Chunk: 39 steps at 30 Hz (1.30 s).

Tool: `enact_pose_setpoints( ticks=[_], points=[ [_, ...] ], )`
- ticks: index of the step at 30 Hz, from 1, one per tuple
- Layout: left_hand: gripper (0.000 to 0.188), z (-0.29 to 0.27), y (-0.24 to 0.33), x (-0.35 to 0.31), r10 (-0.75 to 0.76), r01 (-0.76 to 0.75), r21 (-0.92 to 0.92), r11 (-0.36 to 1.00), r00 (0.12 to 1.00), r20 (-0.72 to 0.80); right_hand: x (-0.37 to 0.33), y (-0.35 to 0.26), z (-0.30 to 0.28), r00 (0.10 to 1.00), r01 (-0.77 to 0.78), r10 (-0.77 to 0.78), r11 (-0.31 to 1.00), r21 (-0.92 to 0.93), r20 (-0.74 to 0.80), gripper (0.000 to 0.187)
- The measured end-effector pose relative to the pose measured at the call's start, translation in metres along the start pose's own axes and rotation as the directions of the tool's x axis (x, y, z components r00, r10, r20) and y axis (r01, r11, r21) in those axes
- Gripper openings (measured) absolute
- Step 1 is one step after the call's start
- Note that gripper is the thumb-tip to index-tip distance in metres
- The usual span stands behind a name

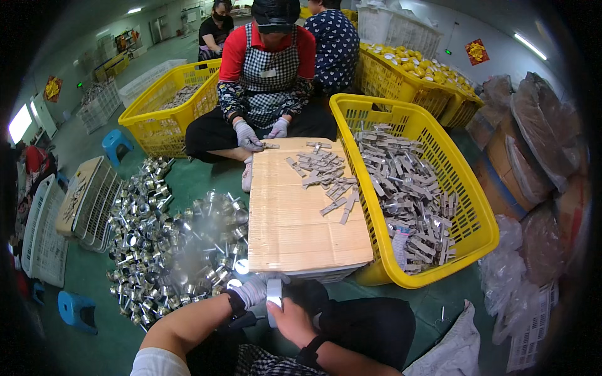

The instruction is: Assembling metal door lock components and preparing them for packaging.

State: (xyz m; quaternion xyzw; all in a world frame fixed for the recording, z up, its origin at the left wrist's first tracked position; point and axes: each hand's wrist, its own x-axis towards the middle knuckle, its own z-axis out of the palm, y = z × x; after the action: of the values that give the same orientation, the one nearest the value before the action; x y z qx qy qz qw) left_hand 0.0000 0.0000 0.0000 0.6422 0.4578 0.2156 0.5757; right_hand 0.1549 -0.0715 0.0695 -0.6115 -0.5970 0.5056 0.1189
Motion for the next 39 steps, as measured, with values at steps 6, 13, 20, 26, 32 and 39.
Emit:
enact_pose_setpoints(
  ticks=[6,13,20,26,32,39],
  points=[
    [0.037,0.006,-0.058,0.02,-0.042,0.054,-0.349,0.935,0.998,0.043,0.002,0.006,0.005,0.999,0.05,-0.05,0.999,0.017,-0.002,0.05],
    [0.037,0.007,-0.022,0.016,0.051,-0.046,-0.163,0.986,0.998,0.027,-0.014,-0.008,-0.025,0.908,0.269,-0.248,0.963,0.015,-0.338,0.042],
    [0.034,0.009,-0.076,0.029,0.021,-0.034,-0.5,0.865,0.999,-0.032,-0.048,-0.115,-0.078,0.814,0.576,-0.576,0.817,0.024,0.081,0.029],
    [0.032,0.011,-0.07,0.027,0.005,-0.01,-0.464,0.886,1.0,-0.012,-0.053,-0.16,-0.062,0.589,0.748,-0.664,0.664,0.001,0.461,0.03],
    [0.031,0.013,-0.064,0.015,-0.039,0.053,-0.427,0.903,0.998,0.041,-0.029,-0.119,-0.023,0.626,0.753,-0.539,0.606,-0.257,0.564,0.027],
    [0.022,-0.007,-0.011,0.001,-0.175,0.219,-0.749,0.626,0.975,0.139,-0.07,-0.129,-0.049,0.415,0.888,-0.652,0.441,-0.128,0.634,0.015]
  ],
)
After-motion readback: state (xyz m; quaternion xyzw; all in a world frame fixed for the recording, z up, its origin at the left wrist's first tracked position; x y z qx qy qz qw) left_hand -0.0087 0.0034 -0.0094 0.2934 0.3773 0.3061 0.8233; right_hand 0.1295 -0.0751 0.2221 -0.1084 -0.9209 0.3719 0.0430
